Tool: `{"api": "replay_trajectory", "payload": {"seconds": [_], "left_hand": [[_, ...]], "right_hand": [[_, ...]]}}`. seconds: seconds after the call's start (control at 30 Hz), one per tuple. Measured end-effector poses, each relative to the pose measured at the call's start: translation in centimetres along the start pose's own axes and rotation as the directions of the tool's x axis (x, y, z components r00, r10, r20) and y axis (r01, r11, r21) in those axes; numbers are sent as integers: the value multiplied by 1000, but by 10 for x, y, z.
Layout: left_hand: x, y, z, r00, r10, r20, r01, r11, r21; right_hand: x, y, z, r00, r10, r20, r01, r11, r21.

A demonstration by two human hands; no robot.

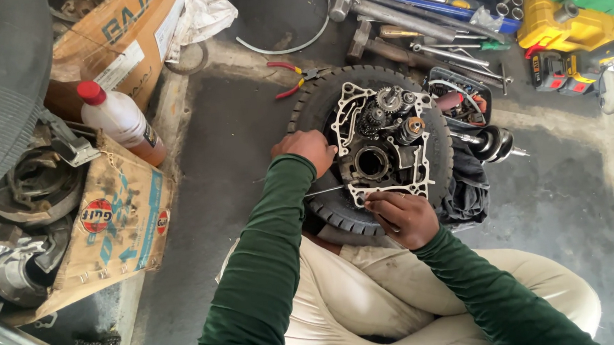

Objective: The person sits on the workshop floor with a motorcycle crankcase resting on a tire and works around its gasket surface using a long thin pick, scraping and probing the sealing area. They then wipe a crankshaft with a black cloth, fit it into the crankcase, and press and turn it to seat it in place.

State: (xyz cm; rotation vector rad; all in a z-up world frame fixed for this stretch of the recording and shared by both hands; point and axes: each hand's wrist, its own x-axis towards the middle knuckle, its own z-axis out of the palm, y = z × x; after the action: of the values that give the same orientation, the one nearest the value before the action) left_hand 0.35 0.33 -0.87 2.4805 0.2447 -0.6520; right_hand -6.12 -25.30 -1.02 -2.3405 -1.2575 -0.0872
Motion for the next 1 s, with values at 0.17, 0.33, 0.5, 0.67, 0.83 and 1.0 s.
{"api": "replay_trajectory", "payload": {"seconds": [0.17,0.33,0.5,0.67,0.83,1.0], "left_hand": [[1,-1,1,1000,-3,7,3,1000,7],[-2,1,-3,1000,1,1,-1,1000,4],[-3,0,-2,999,16,-50,-17,999,-29],[-3,-1,0,998,19,-58,-21,1000,-22],[-4,-2,0,997,37,-67,-38,999,-15],[-4,-1,0,998,20,-60,-22,999,-25]], "right_hand": [[-1,-3,4,990,-127,-58,121,988,-95],[2,-8,2,982,-174,-71,164,978,-129],[1,-13,7,971,-203,-129,174,962,-209],[5,-26,5,972,-178,-155,128,950,-284],[1,-25,6,974,-167,-154,120,954,-276],[-1,-23,6,980,-163,-112,127,954,-272]]}}
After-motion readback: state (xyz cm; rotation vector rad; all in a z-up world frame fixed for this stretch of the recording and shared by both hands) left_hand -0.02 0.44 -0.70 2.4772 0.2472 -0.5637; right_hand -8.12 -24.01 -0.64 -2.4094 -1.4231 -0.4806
